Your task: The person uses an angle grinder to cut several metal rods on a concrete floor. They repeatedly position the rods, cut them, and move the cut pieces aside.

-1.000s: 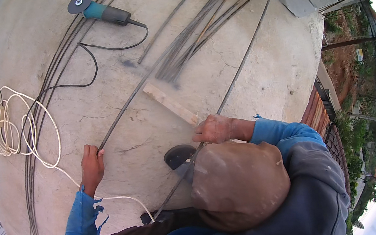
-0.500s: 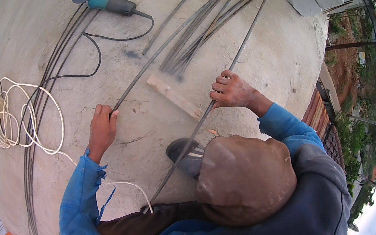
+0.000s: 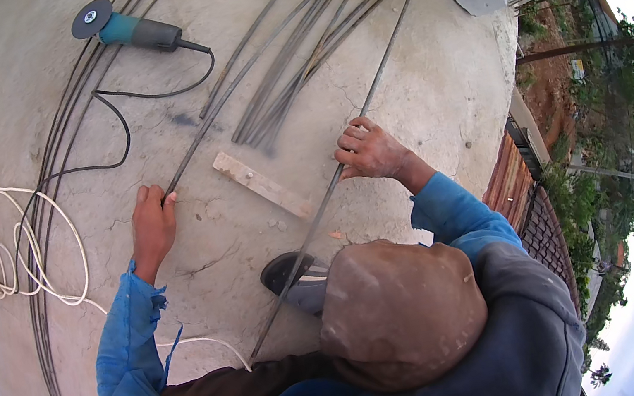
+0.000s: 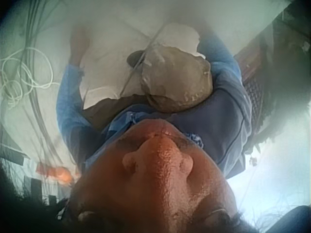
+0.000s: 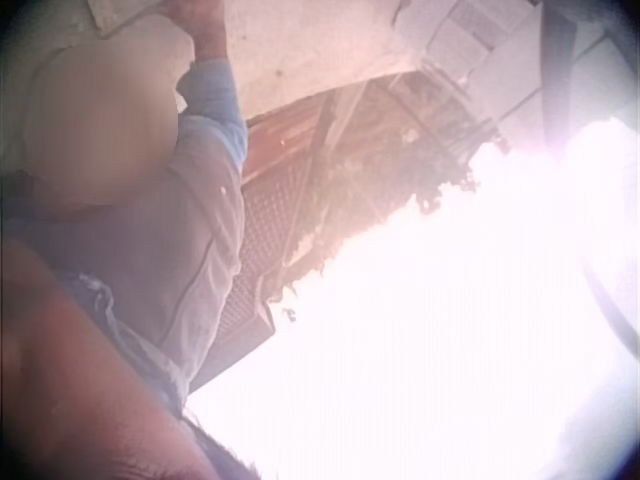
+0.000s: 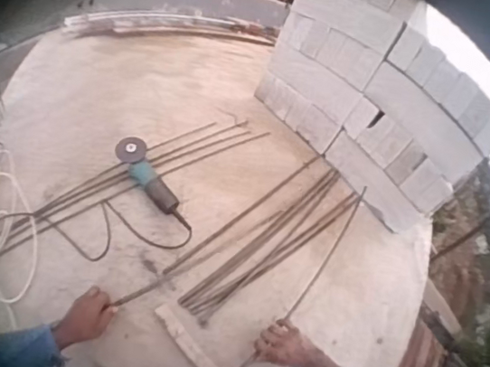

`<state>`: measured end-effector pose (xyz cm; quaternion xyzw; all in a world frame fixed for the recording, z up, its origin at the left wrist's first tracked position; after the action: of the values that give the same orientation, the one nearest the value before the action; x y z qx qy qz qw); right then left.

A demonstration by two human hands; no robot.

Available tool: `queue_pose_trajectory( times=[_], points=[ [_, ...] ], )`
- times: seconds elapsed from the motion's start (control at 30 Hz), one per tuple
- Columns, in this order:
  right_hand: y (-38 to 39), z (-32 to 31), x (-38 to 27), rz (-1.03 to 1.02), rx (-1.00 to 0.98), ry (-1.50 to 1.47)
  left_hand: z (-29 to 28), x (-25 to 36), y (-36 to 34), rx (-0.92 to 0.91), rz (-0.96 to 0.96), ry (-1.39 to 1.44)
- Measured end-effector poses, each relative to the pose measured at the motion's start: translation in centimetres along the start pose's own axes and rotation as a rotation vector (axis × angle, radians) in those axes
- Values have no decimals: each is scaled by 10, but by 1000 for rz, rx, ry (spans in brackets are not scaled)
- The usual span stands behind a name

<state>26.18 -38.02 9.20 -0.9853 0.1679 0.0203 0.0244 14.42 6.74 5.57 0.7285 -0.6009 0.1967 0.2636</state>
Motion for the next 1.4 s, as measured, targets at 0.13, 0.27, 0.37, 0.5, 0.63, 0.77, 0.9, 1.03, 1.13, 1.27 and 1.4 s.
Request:
queue_pose_trajectory(
  times=[0.13,0.27,0.37,0.5,0.63,0.77,0.9,1.03,1.13,1.27,1.4],
  points=[
    [6,-10,-7,217,169,-27,1,0,7,-17,-8,-7],
    [64,29,-43,817,202,-284,-2,-2,5,57,22,-13],
    [69,37,-107,679,82,-335,-10,-6,-1,87,26,-4],
    [34,42,-153,611,81,-354,-18,-1,5,98,14,9],
    [30,72,-152,763,167,-416,-11,4,13,64,-5,24],
    [24,73,-145,838,277,-420,0,10,18,24,0,24],
    [22,74,-142,868,316,-408,10,15,27,-18,0,26],
    [24,76,-139,902,262,-404,15,18,30,-34,-21,5],
    [22,77,-138,916,248,-456,14,21,31,-38,-33,-13],
    [37,67,-141,971,213,-482,13,23,34,-39,-6,-50],
    [37,61,-135,914,163,-507,14,25,38,-49,60,-123]
  ],
)
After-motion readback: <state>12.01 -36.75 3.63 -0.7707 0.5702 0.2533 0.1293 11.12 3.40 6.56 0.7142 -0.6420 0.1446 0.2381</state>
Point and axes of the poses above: each hand's wrist, its own y-axis away from the middle knuckle, its own z-axis out of the palm, x = y × z, the point moved 5 cm from there along -y, towards the middle knuckle, and after that the axes turned 1 degree about -z, right-handed, at the moved point
